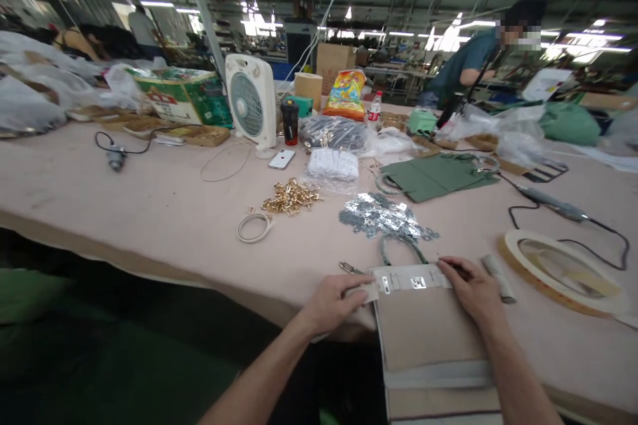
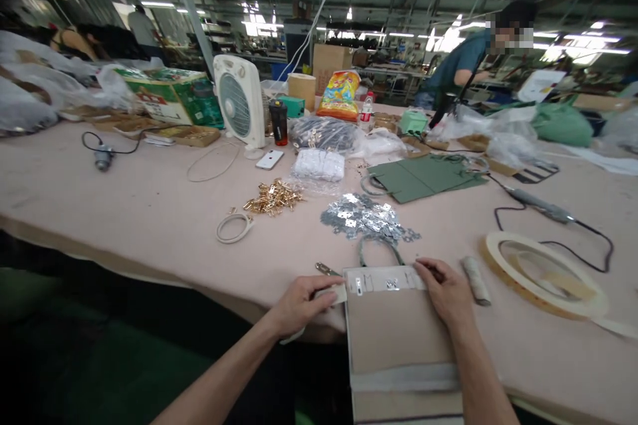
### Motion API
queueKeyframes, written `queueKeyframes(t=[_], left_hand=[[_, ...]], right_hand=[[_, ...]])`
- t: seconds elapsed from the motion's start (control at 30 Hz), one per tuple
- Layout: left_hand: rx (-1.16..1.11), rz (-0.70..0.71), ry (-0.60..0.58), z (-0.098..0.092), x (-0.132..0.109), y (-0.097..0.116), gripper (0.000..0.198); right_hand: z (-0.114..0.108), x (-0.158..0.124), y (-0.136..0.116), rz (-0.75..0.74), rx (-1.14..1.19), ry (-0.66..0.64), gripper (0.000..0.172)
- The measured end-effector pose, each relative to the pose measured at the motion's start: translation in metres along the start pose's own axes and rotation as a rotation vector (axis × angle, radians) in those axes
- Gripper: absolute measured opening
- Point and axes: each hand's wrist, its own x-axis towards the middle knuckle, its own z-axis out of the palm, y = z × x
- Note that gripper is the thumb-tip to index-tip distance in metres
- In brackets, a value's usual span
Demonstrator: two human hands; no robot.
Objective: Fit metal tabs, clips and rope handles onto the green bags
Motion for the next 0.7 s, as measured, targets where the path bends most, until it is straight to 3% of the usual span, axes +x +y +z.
queueKeyframes(t=[0.13, 0.23, 0.3, 0.4, 0.47, 0.57, 0.7], left_hand=[[0.050, 0.034, 0.000, -0.003, -0.001, 0.001, 0.068], [0.073, 0.041, -0.022, -0.003, -0.002, 0.000, 0.068], [0.086, 0.051, -0.041, -0.003, -0.003, 0.000, 0.066], [0.111, 0.072, -0.037, -0.002, -0.004, 0.000, 0.066], [0.136, 0.083, -0.035, -0.002, -0.005, 0.000, 0.065], [0.159, 0.100, -0.046, -0.002, -0.006, 0.000, 0.060], [0.202, 0.106, -0.066, -0.002, -0.008, 0.003, 0.056]], right_hand=[[-0.002, -0.013, -0.031, -0.217, -0.150, 0.173, 0.045], [0.000, -0.032, -0.069, -0.356, -0.177, 0.299, 0.041], [0.008, -0.050, -0.095, -0.388, -0.099, 0.184, 0.033], [0.031, -0.075, -0.128, -0.497, -0.005, -0.181, 0.026], [0.048, -0.086, -0.141, -0.562, 0.006, -0.347, 0.027], [0.067, -0.094, -0.148, -0.571, 0.028, -0.449, 0.023], [0.073, -0.096, -0.144, -0.538, 0.057, -0.472, 0.019]])
